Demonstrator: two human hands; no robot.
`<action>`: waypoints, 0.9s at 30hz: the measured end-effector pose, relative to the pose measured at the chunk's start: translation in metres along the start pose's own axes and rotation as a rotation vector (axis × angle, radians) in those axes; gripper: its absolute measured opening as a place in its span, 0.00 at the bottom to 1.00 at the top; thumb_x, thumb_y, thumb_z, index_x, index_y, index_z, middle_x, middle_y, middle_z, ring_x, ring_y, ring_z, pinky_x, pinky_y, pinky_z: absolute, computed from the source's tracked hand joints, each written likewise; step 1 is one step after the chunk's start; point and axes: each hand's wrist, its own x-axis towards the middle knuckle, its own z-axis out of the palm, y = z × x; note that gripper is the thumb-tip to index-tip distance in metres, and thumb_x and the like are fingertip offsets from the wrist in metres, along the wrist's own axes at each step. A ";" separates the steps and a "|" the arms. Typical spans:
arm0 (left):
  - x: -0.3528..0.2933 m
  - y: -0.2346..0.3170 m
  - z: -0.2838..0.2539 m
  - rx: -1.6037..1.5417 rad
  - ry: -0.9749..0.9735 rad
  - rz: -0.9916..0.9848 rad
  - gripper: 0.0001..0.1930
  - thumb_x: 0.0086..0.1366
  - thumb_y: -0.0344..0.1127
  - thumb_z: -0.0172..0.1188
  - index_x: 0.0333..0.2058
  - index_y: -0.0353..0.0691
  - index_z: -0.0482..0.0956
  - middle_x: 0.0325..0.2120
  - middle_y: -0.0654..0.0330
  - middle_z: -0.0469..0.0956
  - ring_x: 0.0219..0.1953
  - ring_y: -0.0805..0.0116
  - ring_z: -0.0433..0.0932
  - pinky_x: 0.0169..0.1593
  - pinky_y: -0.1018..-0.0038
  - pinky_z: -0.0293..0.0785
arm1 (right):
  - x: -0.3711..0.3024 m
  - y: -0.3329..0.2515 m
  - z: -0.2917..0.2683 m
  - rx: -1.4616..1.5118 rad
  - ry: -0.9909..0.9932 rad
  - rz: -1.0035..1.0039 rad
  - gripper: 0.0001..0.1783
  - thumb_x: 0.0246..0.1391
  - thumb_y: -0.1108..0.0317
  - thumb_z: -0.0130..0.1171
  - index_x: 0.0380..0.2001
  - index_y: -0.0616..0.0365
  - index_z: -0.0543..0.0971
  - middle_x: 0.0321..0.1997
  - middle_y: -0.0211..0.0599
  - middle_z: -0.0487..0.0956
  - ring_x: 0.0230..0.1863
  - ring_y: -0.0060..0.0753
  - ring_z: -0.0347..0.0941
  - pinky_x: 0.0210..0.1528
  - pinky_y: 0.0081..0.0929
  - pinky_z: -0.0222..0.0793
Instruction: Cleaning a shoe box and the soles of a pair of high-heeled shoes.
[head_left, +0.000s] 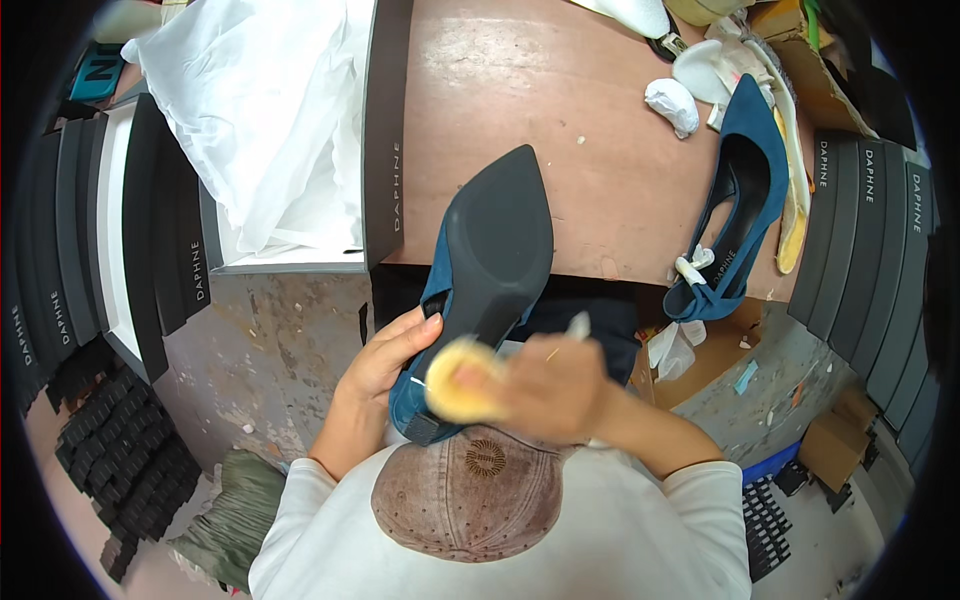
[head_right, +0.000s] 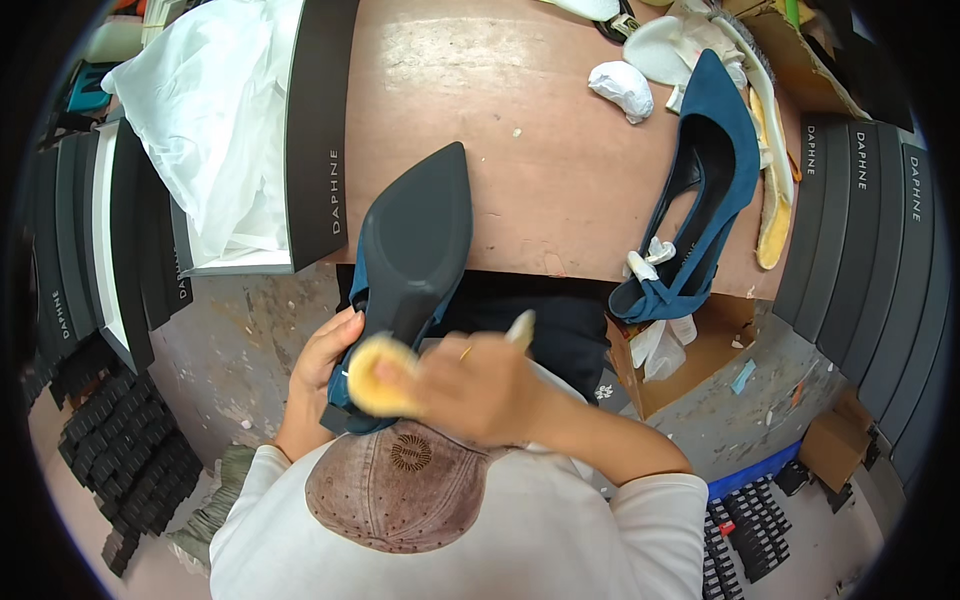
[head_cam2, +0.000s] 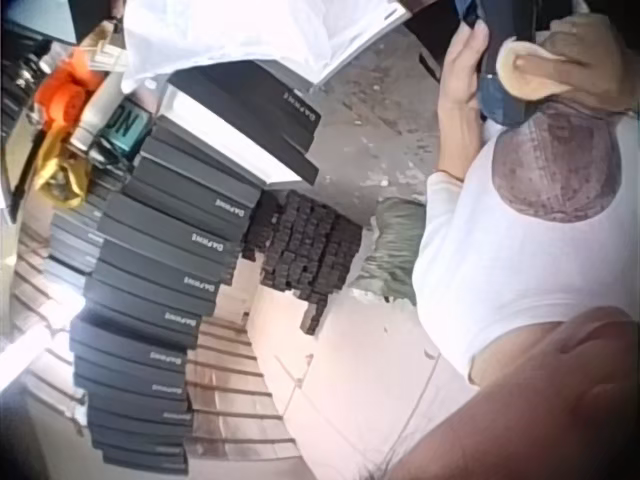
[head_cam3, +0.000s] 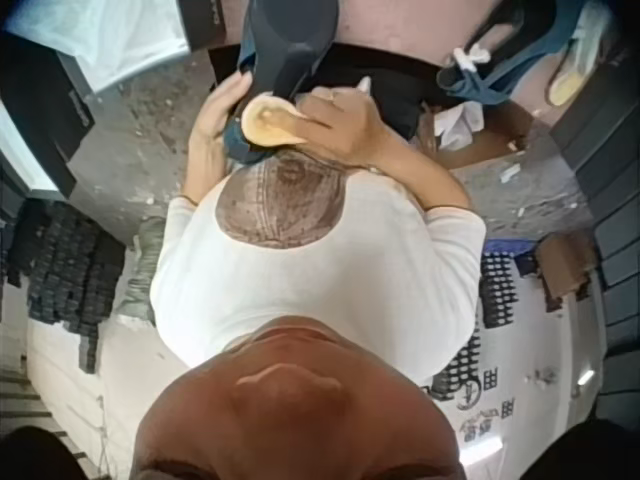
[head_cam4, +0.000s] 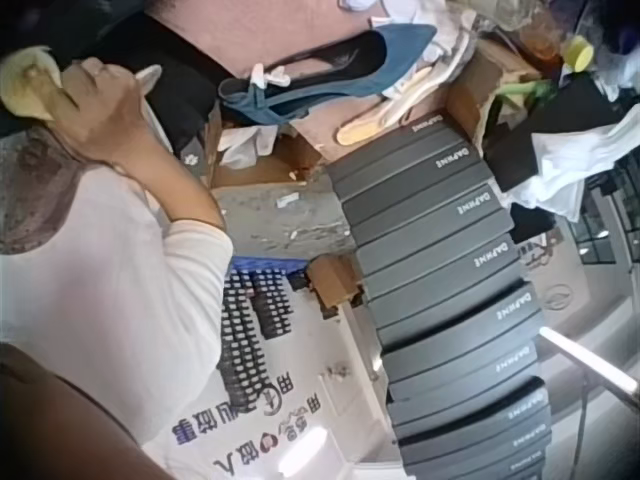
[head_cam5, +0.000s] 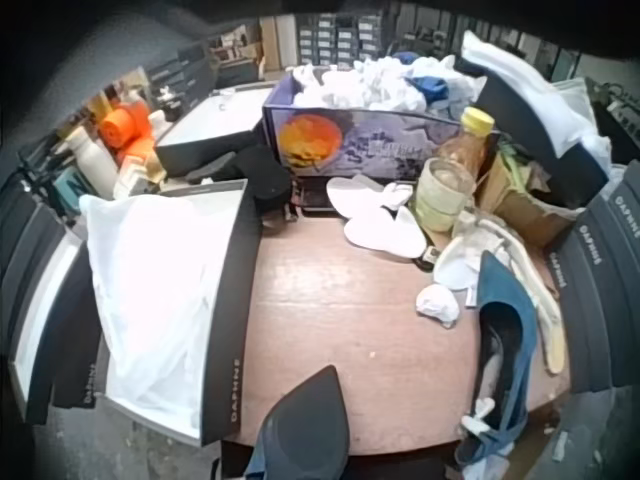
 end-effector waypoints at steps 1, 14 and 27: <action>0.000 -0.002 -0.007 0.019 -0.021 -0.001 0.25 0.67 0.41 0.47 0.56 0.29 0.60 0.45 0.47 0.73 0.40 0.60 0.78 0.45 0.69 0.75 | 0.003 -0.003 -0.003 -0.020 -0.035 0.002 0.26 0.39 0.61 0.60 0.47 0.51 0.77 0.21 0.23 0.65 0.21 0.21 0.63 0.17 0.18 0.54; 0.010 0.005 -0.035 0.144 -0.197 -0.063 0.22 0.64 0.44 0.53 0.48 0.29 0.69 0.34 0.47 0.78 0.36 0.60 0.80 0.42 0.69 0.76 | 0.073 0.070 -0.001 0.011 -0.009 0.262 0.18 0.31 0.65 0.65 0.34 0.45 0.80 0.26 0.25 0.70 0.26 0.29 0.68 0.21 0.27 0.67; 0.003 0.006 -0.044 0.120 -0.214 -0.079 0.21 0.62 0.41 0.56 0.47 0.30 0.70 0.35 0.48 0.78 0.36 0.58 0.80 0.41 0.66 0.77 | 0.050 0.086 0.003 0.010 0.075 0.395 0.14 0.31 0.67 0.63 0.29 0.50 0.79 0.22 0.29 0.69 0.24 0.30 0.67 0.21 0.27 0.64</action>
